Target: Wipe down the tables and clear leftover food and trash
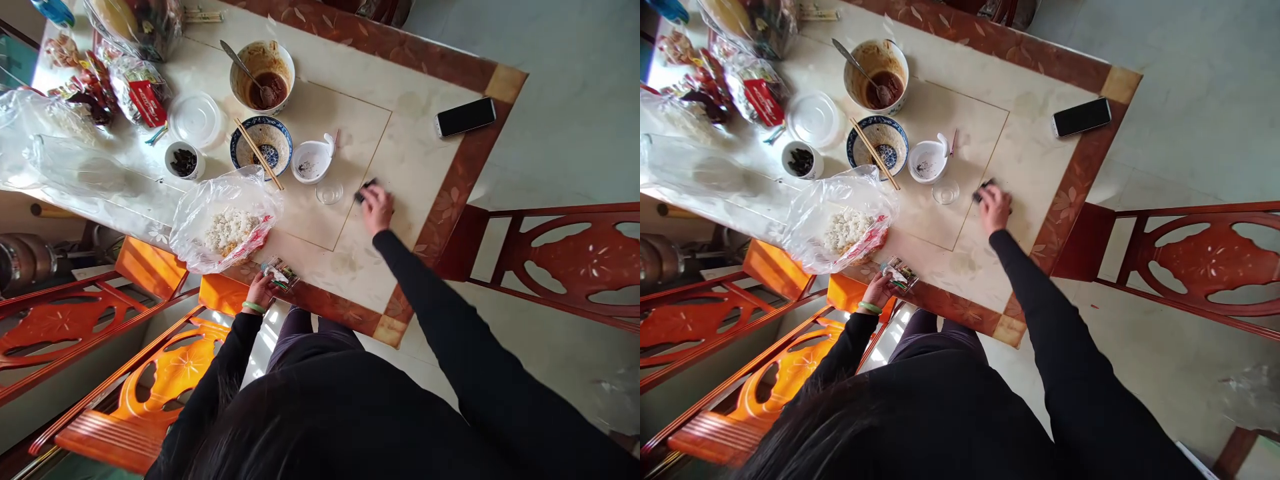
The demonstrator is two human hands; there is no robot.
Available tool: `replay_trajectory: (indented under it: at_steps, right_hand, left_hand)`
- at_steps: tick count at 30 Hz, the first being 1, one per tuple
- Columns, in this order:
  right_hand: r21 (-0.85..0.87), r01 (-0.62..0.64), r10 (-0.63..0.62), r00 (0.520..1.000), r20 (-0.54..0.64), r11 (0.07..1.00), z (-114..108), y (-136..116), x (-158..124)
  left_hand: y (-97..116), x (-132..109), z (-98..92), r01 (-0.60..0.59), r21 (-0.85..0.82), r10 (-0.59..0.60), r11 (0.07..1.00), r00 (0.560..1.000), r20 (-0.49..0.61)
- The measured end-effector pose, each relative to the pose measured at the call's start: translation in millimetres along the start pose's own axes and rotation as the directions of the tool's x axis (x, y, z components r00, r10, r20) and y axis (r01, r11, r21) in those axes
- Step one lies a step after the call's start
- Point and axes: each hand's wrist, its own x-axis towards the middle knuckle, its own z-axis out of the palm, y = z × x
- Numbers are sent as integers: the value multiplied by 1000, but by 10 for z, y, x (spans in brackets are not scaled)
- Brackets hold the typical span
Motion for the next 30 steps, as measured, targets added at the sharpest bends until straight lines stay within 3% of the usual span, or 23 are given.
replay_trajectory:
  at_steps: [2,4,5,7,10,12,15,18,24,30]
  right_hand:
    - [29,116,-119,988,98,993,79,-102,-593]
    - [76,268,-278,937,210,961,0,17,-816]
    - [77,304,-313,921,232,950,-83,135,-748]
    - [18,277,-275,945,179,961,-261,402,-326]
    - [-79,68,-71,997,-38,995,-379,672,463]
    - [-86,-67,55,989,-140,994,-342,698,694]
    - [-71,-150,135,974,-183,986,-260,609,521]
    - [-69,-124,112,981,-157,990,-267,594,343]
    - [-39,-181,169,964,-206,983,-326,729,903]
    - [-28,-171,162,966,-201,985,-277,695,610]
  left_hand:
    - [6,-5,16,19,19,-19,1000,999,-35]
    - [13,-14,37,35,27,-33,999,998,-51]
    - [16,-18,45,37,23,-36,999,998,-48]
    - [17,-25,50,38,15,-37,999,999,-39]
    - [12,-29,40,35,17,-35,999,999,-26]
    - [5,-29,36,28,22,-27,999,999,-32]
    - [-9,-29,44,21,17,-21,1000,999,-41]
    - [-27,-24,55,23,0,-23,1000,999,-39]
    - [-58,-5,40,20,-11,-20,1000,1000,-19]
    - [-60,-26,61,13,-25,-13,1000,1000,-20]
